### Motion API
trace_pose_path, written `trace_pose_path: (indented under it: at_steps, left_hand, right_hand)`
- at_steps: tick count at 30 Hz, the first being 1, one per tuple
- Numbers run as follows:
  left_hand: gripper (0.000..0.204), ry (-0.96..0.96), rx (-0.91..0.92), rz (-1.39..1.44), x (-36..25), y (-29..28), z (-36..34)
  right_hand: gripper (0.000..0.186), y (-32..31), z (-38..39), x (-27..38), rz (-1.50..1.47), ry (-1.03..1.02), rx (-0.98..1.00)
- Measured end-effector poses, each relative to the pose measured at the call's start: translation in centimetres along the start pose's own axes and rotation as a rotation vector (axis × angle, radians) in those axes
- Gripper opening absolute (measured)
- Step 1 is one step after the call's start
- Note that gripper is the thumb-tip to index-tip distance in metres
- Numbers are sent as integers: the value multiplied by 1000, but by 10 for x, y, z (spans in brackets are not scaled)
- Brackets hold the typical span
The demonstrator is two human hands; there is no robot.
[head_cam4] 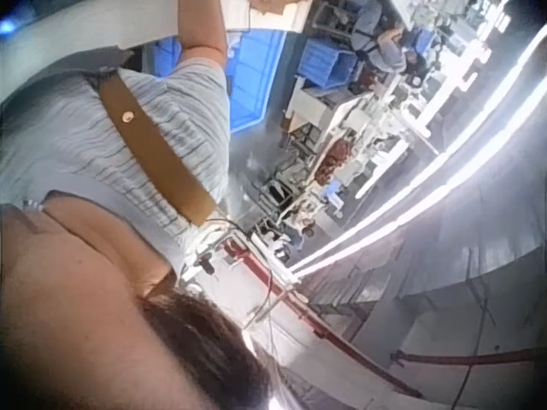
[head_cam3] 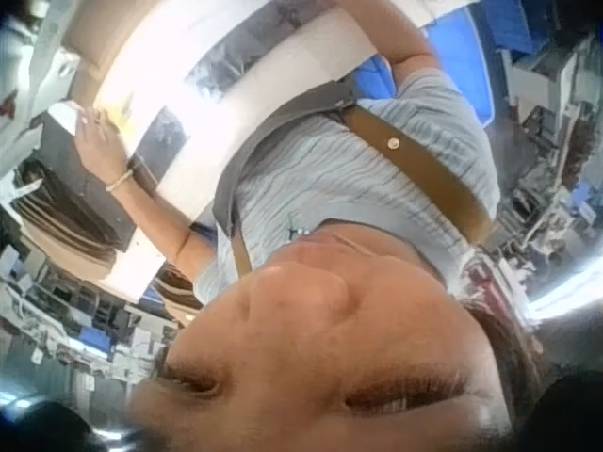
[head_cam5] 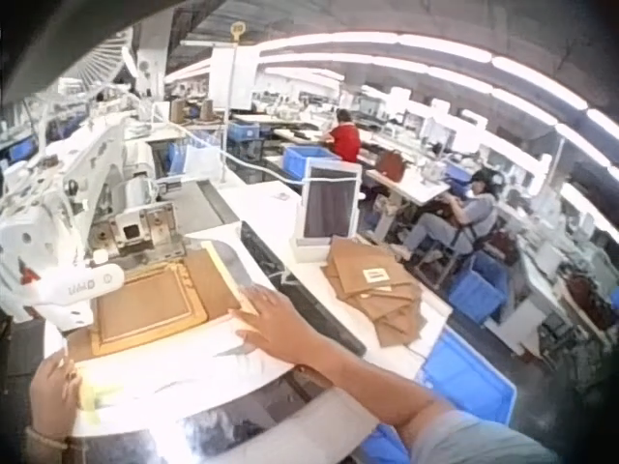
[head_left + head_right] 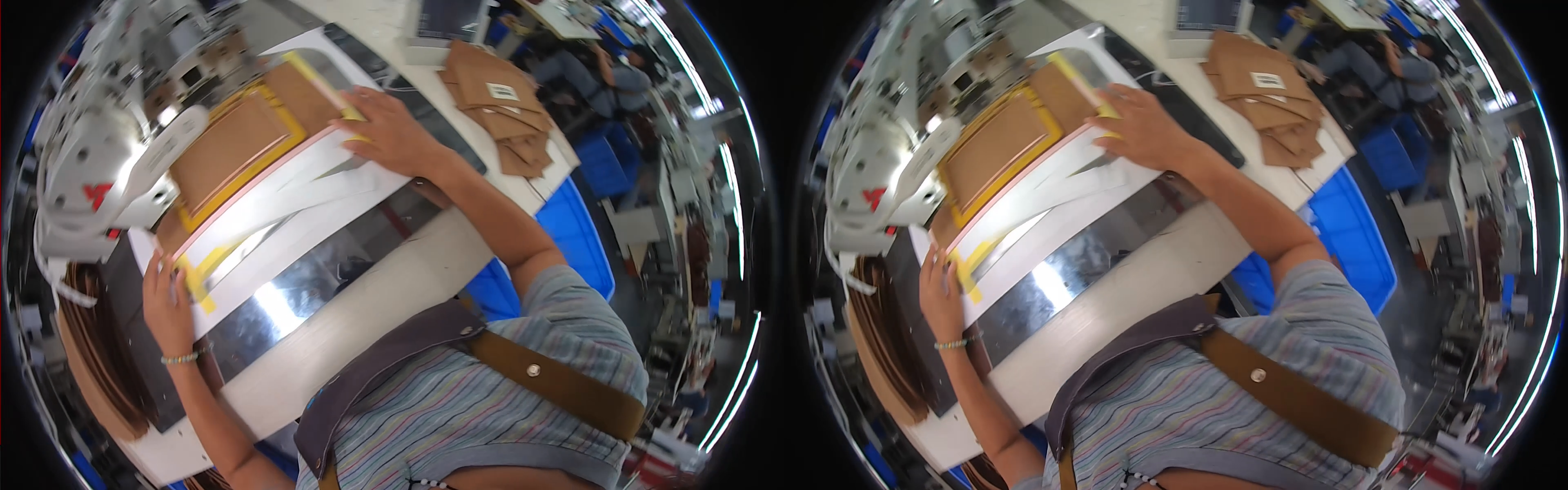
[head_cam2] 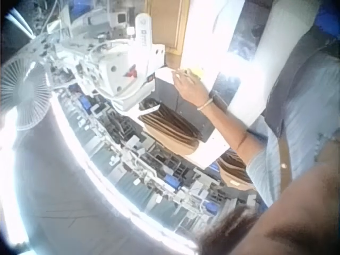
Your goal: Sewing and assembling leather bag components using an industrial sewing machine.
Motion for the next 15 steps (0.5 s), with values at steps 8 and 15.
trace_pose_path:
  at_steps: [8,15]
  left_hand:
    - [33,2,15,32,7,5,0]
    - [32,13,11,76,9,2,-1]
  right_hand:
    - [24,-101,38,-151,219,476,-380]
    - [17,-81,131,-299,167,747,253]
Point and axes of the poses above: each hand's wrist, its own z-axis away from the middle knuckle, its own y-axis out of the palm, x = y × z, the point moved 5 cm from there along -z, towards the middle knuckle, and after that the axes turned 7 degrees about z, right-handed, at the moved point
